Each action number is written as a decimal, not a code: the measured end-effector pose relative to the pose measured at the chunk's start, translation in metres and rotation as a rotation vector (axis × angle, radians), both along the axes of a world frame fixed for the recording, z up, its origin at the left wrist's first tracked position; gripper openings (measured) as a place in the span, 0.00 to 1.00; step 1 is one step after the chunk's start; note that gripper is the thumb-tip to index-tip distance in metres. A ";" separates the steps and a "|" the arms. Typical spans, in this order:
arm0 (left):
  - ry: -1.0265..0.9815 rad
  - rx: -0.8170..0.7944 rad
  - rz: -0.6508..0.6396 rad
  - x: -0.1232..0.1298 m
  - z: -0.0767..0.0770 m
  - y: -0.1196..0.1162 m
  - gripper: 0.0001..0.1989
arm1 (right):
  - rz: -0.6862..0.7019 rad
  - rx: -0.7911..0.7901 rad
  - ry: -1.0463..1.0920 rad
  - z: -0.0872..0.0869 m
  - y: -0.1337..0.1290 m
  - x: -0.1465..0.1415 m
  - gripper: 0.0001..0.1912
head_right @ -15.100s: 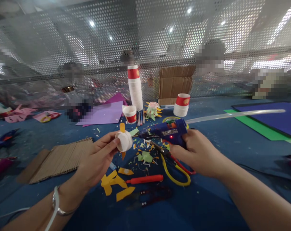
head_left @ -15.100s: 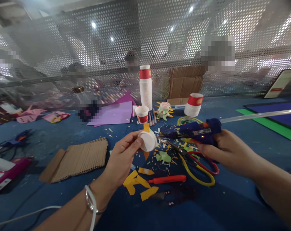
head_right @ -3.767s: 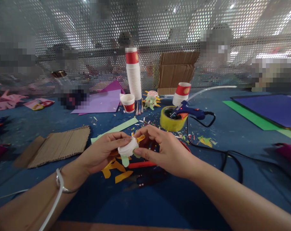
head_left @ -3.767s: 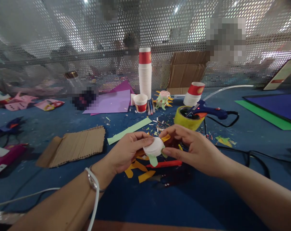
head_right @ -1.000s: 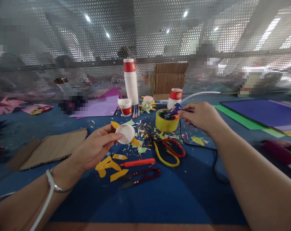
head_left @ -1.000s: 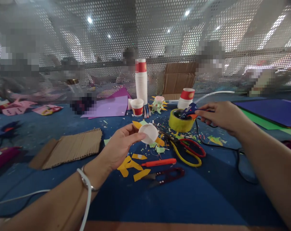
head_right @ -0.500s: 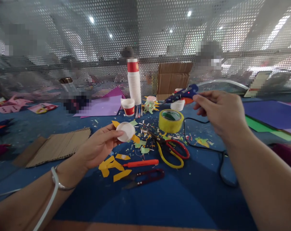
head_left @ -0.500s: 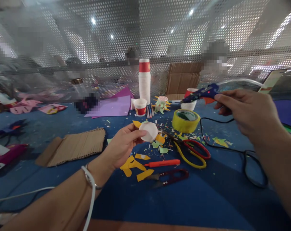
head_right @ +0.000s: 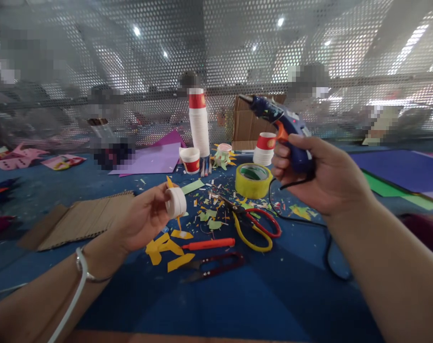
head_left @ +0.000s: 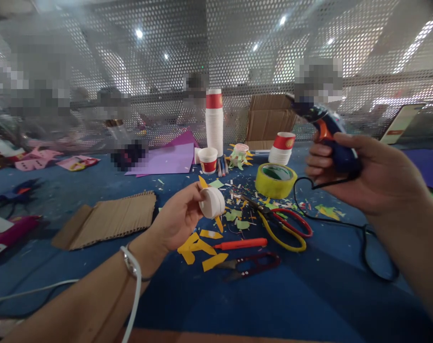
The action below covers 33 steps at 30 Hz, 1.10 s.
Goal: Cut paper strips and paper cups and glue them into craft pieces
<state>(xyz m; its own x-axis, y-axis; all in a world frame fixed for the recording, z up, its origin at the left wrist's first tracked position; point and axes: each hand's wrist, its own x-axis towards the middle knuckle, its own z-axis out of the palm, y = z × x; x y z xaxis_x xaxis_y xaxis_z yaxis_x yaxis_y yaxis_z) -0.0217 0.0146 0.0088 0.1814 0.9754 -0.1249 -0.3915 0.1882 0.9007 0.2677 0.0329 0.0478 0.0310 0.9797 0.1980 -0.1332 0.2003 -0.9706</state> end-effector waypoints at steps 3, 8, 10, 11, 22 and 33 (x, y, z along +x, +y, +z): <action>0.007 0.005 0.000 0.000 0.000 -0.001 0.05 | 0.112 -0.012 -0.009 -0.003 -0.004 -0.005 0.12; -0.022 -0.008 0.000 -0.001 -0.001 -0.001 0.05 | 0.240 0.009 -0.043 -0.014 -0.008 -0.008 0.14; -0.037 -0.017 -0.017 -0.001 -0.001 0.000 0.05 | 0.259 0.021 -0.112 -0.016 -0.010 -0.011 0.16; -0.042 -0.018 -0.026 -0.001 -0.001 0.001 0.05 | 0.259 0.026 -0.159 -0.017 -0.012 -0.013 0.16; -0.120 -0.025 -0.015 0.001 0.002 0.001 0.07 | 0.140 0.145 -0.608 -0.023 -0.022 -0.033 0.17; -0.167 -0.058 -0.041 0.002 0.003 0.000 0.06 | 0.236 0.246 -0.602 -0.028 -0.027 -0.036 0.08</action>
<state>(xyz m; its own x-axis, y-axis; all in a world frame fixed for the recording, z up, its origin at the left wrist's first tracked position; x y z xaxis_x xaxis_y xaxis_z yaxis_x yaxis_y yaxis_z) -0.0199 0.0148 0.0117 0.2439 0.9588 -0.1459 -0.5255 0.2570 0.8111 0.2317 0.0059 0.0195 -0.3625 0.8711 0.3314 0.3477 0.4563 -0.8191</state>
